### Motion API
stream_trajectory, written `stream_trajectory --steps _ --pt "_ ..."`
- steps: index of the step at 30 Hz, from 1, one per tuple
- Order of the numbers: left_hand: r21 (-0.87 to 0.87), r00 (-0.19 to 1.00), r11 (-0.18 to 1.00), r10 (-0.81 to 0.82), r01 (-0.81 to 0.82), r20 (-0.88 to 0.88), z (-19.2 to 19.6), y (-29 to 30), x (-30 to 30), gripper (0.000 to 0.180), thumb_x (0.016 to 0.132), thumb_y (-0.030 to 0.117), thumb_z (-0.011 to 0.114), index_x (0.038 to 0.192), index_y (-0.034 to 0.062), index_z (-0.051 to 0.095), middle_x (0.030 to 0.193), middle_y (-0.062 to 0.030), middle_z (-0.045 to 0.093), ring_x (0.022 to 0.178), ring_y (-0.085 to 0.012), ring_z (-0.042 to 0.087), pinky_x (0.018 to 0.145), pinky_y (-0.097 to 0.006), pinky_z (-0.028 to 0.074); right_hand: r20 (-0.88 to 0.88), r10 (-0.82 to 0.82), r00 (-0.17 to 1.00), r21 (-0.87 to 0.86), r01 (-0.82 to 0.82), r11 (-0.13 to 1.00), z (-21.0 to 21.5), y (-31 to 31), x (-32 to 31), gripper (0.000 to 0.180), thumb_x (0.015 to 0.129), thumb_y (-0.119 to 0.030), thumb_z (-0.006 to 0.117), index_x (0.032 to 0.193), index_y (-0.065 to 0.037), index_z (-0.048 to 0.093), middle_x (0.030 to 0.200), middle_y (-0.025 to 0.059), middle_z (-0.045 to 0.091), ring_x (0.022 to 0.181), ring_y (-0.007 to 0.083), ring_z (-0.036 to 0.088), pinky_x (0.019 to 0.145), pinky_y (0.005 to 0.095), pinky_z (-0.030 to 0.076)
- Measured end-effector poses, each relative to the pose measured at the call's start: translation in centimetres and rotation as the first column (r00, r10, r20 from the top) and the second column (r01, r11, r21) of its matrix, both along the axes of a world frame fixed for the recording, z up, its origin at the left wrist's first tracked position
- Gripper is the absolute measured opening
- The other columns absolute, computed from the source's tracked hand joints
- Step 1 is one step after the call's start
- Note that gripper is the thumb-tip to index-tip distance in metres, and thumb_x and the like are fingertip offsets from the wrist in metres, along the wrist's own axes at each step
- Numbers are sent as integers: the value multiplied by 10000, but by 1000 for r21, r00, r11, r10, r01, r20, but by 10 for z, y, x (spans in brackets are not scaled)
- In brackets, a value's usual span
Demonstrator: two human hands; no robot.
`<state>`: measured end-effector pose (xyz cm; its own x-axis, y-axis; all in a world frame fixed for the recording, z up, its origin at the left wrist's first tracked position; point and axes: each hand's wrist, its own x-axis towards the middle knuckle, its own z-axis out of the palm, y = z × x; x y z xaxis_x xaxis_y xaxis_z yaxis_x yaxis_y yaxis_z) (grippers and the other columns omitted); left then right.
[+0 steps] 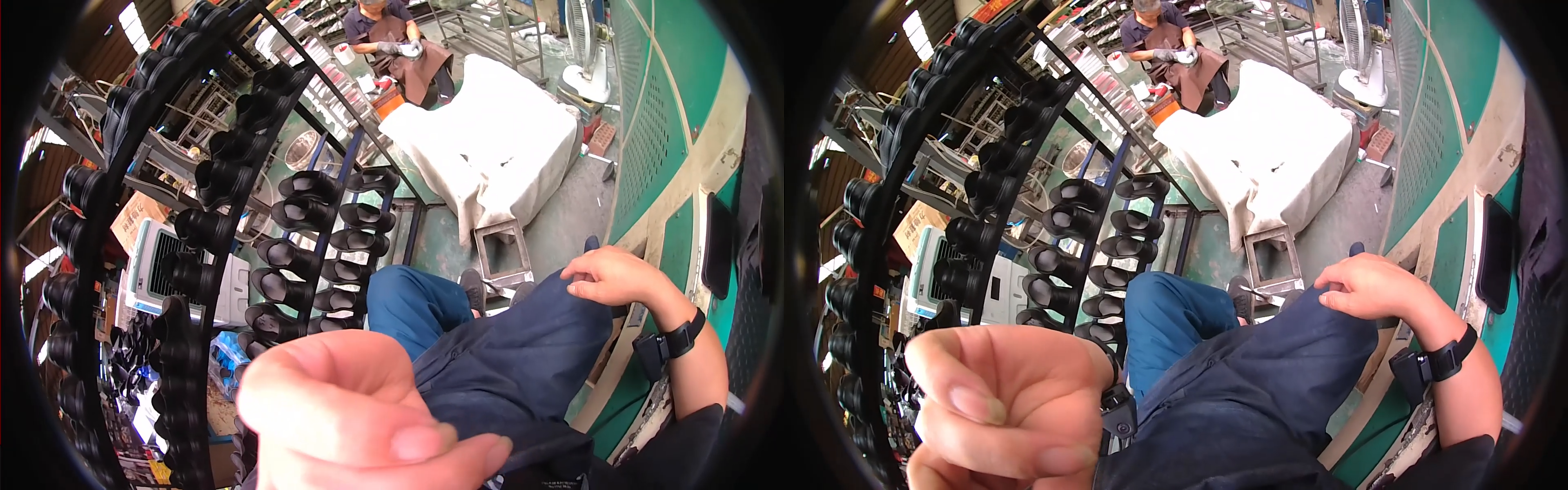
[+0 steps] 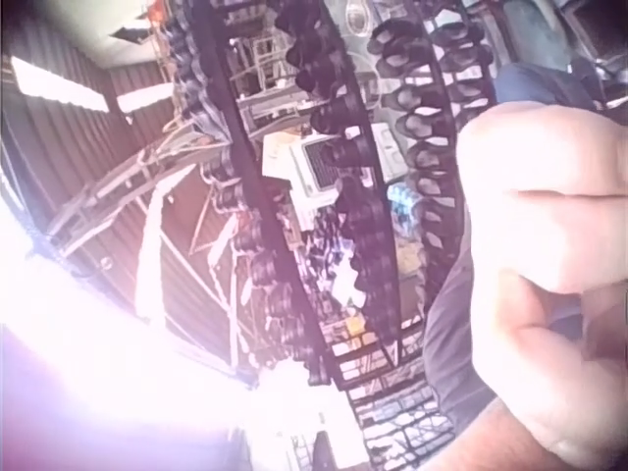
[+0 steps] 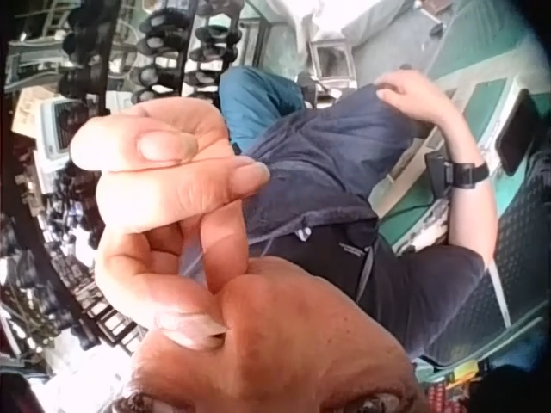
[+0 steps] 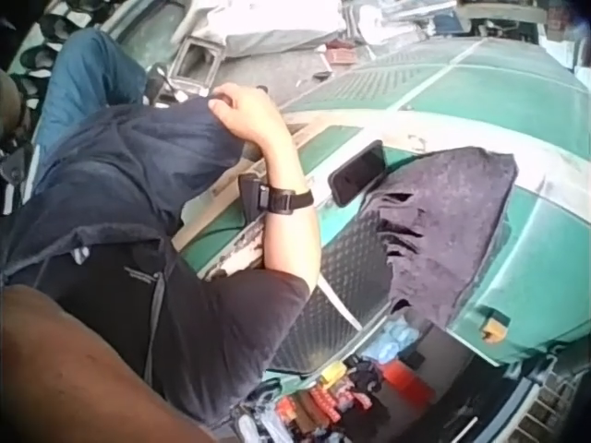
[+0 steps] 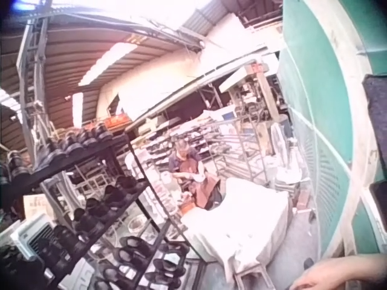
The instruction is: Checking finished shoes for quality and sorting them on a rack in a factory setting.
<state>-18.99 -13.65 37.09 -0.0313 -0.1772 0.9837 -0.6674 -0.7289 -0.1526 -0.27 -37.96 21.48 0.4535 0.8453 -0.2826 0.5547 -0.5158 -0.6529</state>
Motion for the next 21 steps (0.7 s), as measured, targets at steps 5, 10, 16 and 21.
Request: stream_trajectory --steps 5,10,16,21 --pt "7 993 996 91 -92 73 2 0 -6 190 876 188 753 908 252 577 687 235 534 755 62 529 832 -231 343 30 10 1000 33 -11 999 -3 1 1 378 893 -280 654 1161 -18 696 943 154 735 881 316 701 806 420 543" --pt "160 826 858 -394 488 -404 18 27 -1 151 1022 299 598 1159 272 653 866 -96 707 861 -204 537 900 -358 443 11 -6 1000 -41 6 999 6 4 -1 381 896 -284 654 1172 -24 695 964 154 737 893 317 700 818 417 544" --pt "213 913 974 11 84 -409 -14 46 47 111 960 41 608 1019 93 686 881 -20 735 659 -163 643 752 -378 507 27 7 1000 -9 -7 1000 0 1 2 381 897 -293 657 1174 -35 696 966 158 738 895 327 699 814 421 543" --pt "2 565 998 40 -68 -824 -128 127 124 120 970 31 629 1048 5 716 930 -85 761 751 -177 717 665 -333 545 40 10 999 -16 -9 1000 -1 -3 5 390 893 -310 656 1172 -41 697 966 174 735 911 343 699 822 428 544"
